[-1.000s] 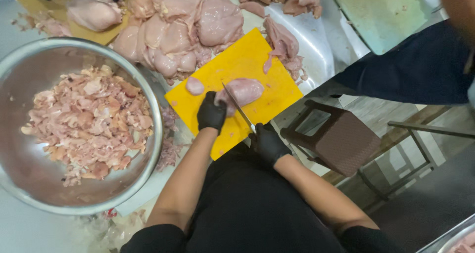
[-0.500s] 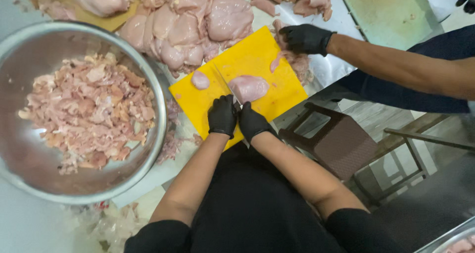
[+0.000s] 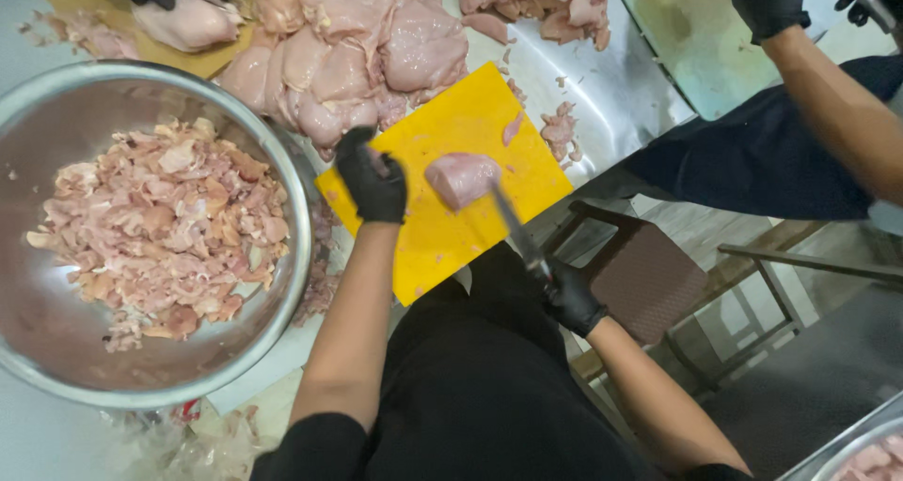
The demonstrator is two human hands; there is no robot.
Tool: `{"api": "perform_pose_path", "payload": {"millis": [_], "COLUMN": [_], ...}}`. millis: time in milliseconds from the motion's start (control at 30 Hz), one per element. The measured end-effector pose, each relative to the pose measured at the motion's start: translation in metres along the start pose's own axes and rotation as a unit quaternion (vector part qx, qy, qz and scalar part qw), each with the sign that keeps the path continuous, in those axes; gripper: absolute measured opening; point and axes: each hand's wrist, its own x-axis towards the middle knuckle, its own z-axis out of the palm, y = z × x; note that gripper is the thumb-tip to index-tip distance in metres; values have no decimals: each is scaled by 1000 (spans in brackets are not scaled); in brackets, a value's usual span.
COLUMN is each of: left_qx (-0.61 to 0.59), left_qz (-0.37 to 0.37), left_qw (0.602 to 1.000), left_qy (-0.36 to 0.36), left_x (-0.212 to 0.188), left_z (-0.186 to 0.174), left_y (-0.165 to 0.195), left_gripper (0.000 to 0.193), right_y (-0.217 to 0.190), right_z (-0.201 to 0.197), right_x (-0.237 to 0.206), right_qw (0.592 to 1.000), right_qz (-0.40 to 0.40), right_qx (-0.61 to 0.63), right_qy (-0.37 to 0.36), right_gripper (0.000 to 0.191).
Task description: The person cuts raw chicken breasts into smaller pieces on a yellow cutting board using a knife. The cut pieces are placed into a metal bowl. Another person works at a separate station in the background.
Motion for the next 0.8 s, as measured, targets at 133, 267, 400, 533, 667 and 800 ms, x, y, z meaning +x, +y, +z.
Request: {"api": "perform_pose_path", "payload": {"millis": [133, 267, 400, 533, 667, 800], "left_qx": [30, 182, 115, -50, -311, -299], "left_qz": [-40, -78, -58, -136, -332, -572], "left_qw": [935, 803, 767, 826, 827, 674], "left_qy": [-352, -562, -628, -544, -331, -359], "left_x": [9, 7, -5, -21, -57, -99], "left_z": [50, 51, 23, 19, 42, 32], "left_y": [43, 78, 94, 81, 79, 81], "left_gripper": [43, 48, 41, 40, 33, 25], "right_y": [5, 11, 14, 13, 8, -2], "right_z": [4, 2, -3, -4, -11, -17], "right_x": [-6, -8, -13, -16, -5, 8], "right_qw": [936, 936, 923, 920, 922, 929], "right_qz": [290, 257, 293, 351, 316, 275], "right_qx": [186, 230, 237, 156, 198, 208], "right_qy": [72, 77, 84, 78, 102, 132], "right_gripper": [27, 24, 22, 25, 20, 19]}}
